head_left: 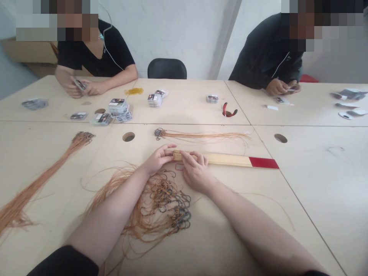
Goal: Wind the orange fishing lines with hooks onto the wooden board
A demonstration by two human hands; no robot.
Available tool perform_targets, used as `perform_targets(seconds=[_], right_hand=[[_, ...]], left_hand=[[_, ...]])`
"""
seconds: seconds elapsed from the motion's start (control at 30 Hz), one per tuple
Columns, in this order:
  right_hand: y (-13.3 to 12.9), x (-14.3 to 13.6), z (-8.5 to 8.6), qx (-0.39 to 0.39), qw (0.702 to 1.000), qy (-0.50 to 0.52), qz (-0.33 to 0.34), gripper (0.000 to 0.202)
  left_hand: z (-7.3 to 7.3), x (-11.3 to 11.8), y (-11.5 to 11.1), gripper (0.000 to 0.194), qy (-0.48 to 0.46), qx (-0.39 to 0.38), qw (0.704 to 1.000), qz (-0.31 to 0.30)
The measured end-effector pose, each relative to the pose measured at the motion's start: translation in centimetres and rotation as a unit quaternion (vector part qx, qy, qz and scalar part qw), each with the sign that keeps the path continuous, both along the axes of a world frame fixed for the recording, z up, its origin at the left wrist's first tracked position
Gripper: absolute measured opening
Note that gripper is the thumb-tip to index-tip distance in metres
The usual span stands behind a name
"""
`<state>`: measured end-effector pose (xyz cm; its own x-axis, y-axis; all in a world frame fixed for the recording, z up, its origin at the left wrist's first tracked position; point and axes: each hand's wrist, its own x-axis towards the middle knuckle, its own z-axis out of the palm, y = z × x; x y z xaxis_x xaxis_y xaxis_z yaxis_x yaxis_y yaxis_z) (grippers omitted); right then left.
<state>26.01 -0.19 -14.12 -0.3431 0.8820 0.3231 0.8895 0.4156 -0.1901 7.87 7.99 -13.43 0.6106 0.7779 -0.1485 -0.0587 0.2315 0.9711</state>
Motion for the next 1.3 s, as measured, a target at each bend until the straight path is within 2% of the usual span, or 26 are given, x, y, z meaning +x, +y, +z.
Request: perform_targets(seconds=[0.37,0.63,0.8,0.9,0.97,1.13,1.2,1.3], right_hand=[[0.0,0.3,0.4,-0.01,1.0,0.0,0.029,0.044],[-0.1,0.7,0.7,-0.016,0.999,0.013,0.033,0.043],[-1.1,2.3,2.3,-0.044,0.998,0.014,0.041,0.035],[-1.3,4.8,3.9,-0.079,0.995,0.03,0.048,0.028],[-1.3,7.4,5.0,-0.106,0.993,0.046,0.017,0.027],[-2.0,15.7,7.9,-0.133,0.978,0.072,-0.146,0.032],[-2.8,18.8,9.0,-0.176,0.959,0.095,-0.201,0.034],[-4.2,22.7,9.5,-0.212,0.908,0.109,-0.346,0.04]], left_hand=[[0.2,0.5,0.0,0.035,-0.006,-0.033,0.998,0.058],[-0.1,0.4,0.1,0.041,0.049,0.027,0.997,0.059],[0.0,0.5,0.1,0.043,0.044,0.03,0.998,0.04],[-0.2,0.5,0.2,0.042,0.038,0.022,0.998,0.055],[-0.3,0.5,0.3,0.04,0.037,0.019,0.997,0.065],[0.0,0.6,0.4,0.04,0.042,0.014,0.996,0.078],[0.2,0.7,0.4,0.039,0.04,0.007,0.996,0.081],[0.4,0.8,0.3,0.04,0.035,-0.007,0.996,0.084]])
